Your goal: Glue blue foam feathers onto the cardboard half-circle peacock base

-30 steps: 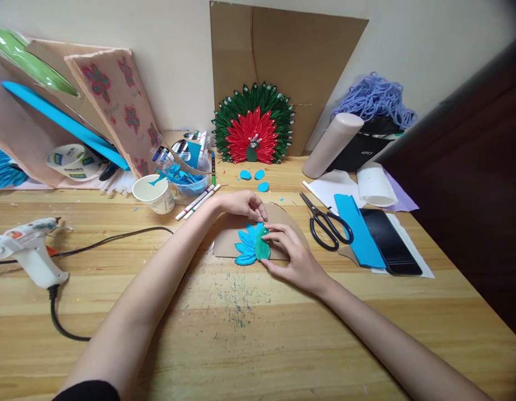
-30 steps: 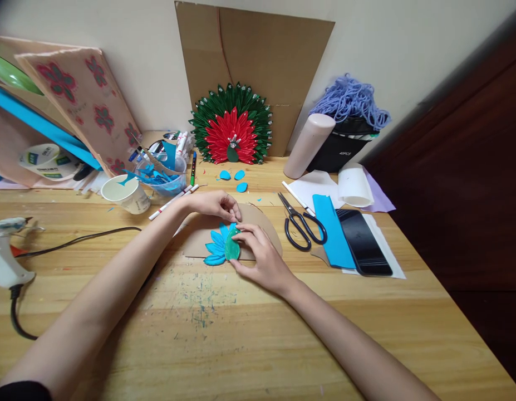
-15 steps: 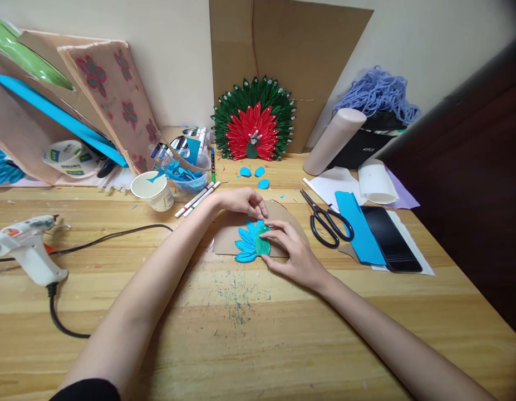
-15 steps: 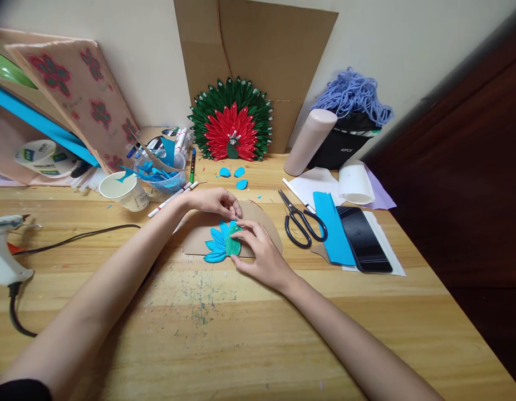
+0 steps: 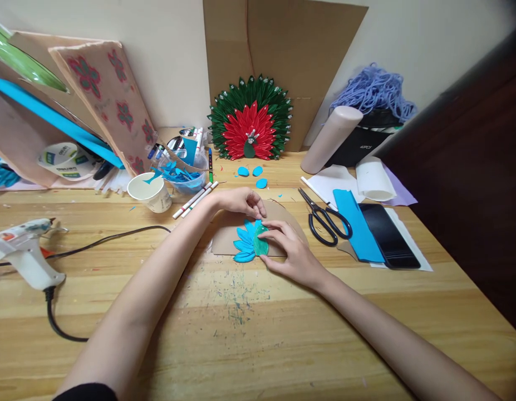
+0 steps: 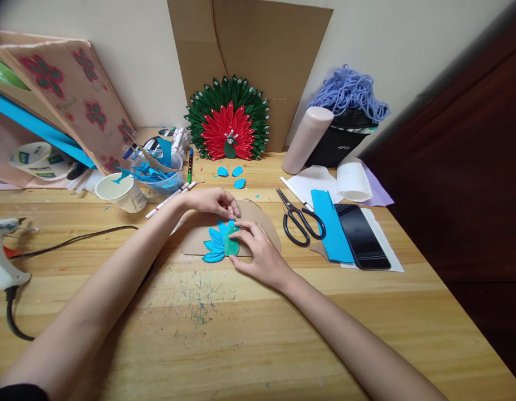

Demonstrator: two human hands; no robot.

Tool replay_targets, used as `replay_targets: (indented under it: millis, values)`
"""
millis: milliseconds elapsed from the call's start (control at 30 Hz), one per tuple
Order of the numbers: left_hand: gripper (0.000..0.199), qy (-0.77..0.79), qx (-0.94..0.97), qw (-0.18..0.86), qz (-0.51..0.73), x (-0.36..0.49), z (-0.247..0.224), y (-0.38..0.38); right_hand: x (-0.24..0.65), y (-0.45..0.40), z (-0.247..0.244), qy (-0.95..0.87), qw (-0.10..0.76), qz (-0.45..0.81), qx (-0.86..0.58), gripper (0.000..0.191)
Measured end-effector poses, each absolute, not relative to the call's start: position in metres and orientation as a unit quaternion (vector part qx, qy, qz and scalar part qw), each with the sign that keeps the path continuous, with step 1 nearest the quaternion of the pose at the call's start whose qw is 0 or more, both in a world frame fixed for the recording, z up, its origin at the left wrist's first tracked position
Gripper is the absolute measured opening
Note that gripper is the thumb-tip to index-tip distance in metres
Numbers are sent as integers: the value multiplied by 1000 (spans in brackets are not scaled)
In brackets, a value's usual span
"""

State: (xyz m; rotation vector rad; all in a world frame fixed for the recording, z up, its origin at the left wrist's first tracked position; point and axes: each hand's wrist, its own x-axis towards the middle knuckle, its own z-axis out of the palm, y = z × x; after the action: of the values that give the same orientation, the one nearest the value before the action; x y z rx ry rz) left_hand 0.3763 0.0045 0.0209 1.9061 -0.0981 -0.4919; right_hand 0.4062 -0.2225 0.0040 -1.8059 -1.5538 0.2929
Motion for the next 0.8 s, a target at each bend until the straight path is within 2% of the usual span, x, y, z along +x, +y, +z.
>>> replay_targets:
  millis: [800]
  values:
    - [26, -36, 824, 531, -195, 376, 21, 4, 407, -222, 4, -608, 358, 111, -700, 31]
